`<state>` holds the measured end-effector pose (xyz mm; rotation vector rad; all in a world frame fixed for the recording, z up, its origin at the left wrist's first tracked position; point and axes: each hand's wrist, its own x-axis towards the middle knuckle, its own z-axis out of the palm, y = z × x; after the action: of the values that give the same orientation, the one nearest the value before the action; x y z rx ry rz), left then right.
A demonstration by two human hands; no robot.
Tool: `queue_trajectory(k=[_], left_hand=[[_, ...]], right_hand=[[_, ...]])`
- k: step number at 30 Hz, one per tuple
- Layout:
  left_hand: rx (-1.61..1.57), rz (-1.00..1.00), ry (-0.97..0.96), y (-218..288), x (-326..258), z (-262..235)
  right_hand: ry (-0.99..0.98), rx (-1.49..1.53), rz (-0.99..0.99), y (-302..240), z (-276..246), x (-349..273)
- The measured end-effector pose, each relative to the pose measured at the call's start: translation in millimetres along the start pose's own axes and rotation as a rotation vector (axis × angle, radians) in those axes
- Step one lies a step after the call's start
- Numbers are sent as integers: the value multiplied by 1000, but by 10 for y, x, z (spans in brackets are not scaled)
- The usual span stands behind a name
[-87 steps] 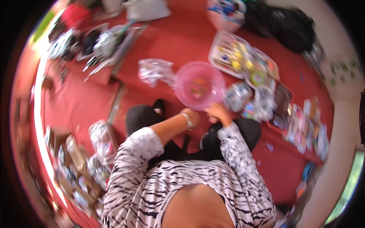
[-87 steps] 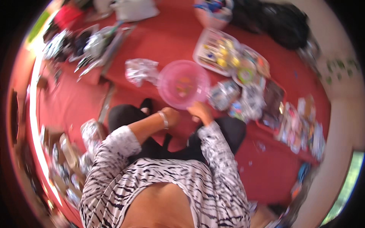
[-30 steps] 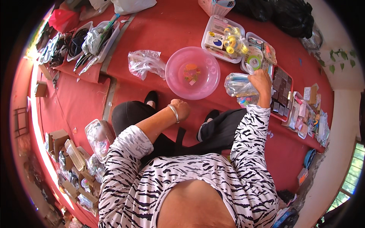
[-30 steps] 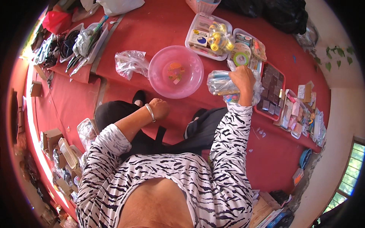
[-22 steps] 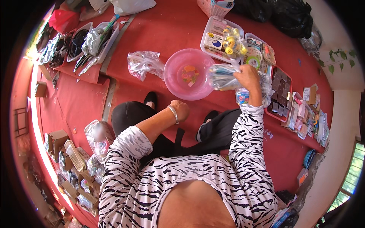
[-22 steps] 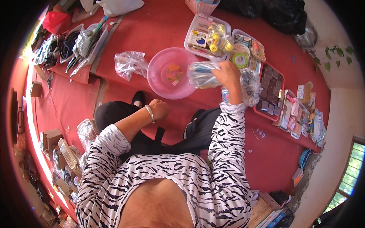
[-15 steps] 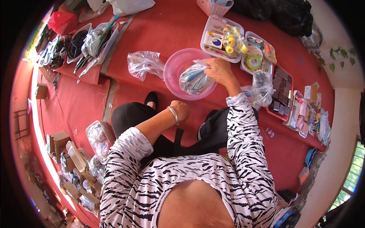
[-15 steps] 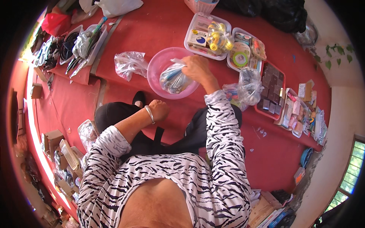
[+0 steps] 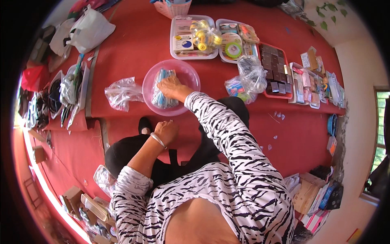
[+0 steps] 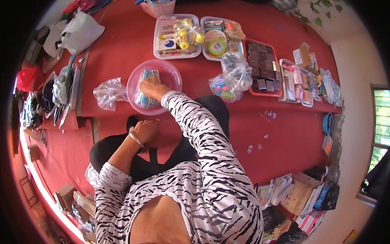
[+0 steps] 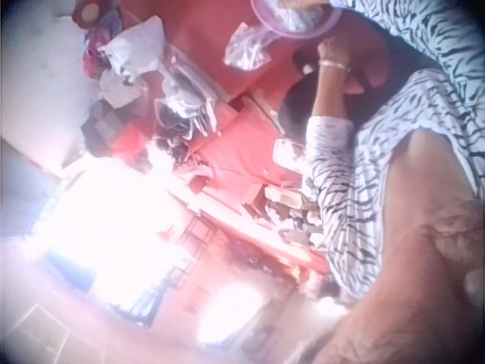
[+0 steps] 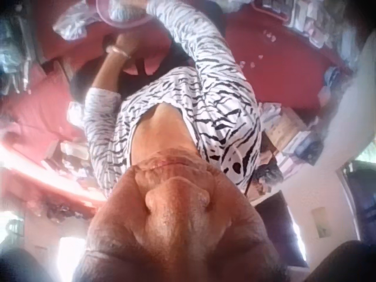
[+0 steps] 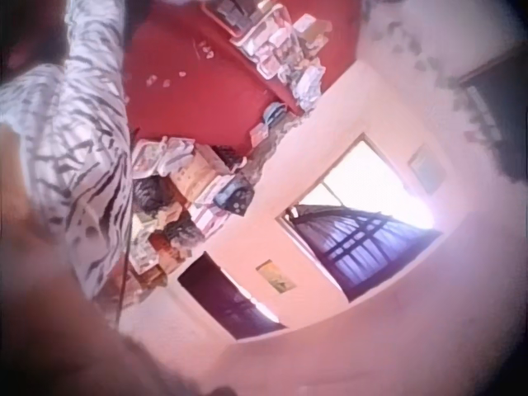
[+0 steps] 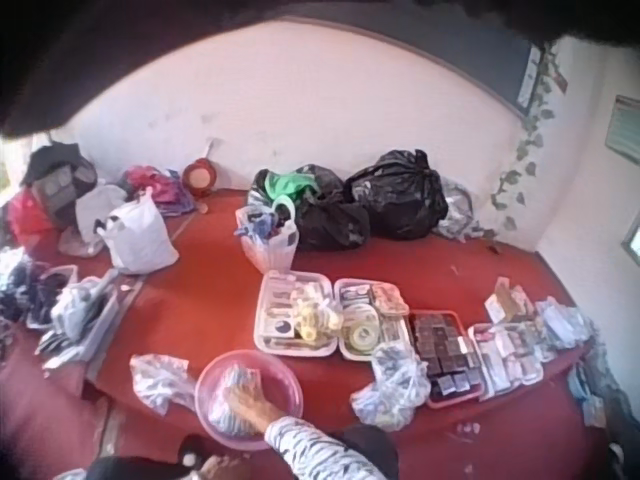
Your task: The person sits on the floor and folds various small pieces of clothing, including a blue shirt and a yellow cloth, placing them into a small patterned basket. The person also handles a plastic bag and a pink bowl during the process.
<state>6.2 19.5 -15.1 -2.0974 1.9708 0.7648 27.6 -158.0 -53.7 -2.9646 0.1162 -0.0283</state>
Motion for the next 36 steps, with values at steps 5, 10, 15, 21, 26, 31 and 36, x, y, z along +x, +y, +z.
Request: queue_trajectory(k=[5, 10, 15, 21, 26, 31, 36], left_hand=[[1, 1, -53, 19, 60, -23], [7, 10, -28, 13, 120, 57], [-29, 3, -93, 20, 160, 15], [-6, 69, -30, 26, 186, 76], [-28, 12, -126, 30, 167, -11], [11, 77, -44, 109, 212, -5], [30, 74, -67, 43, 279, 73]], right_hand=[[-4, 71, 28, 159, 98, -71], [61, 89, 39, 144, -85, -112], [-2, 71, -18, 172, 95, -142], [37, 169, 79, 206, 121, -253], [238, 311, 435, 548, -782, -387], [362, -53, 1119, 1634, -1273, -1365], [227, -67, 1509, 2129, -1100, -2082]])
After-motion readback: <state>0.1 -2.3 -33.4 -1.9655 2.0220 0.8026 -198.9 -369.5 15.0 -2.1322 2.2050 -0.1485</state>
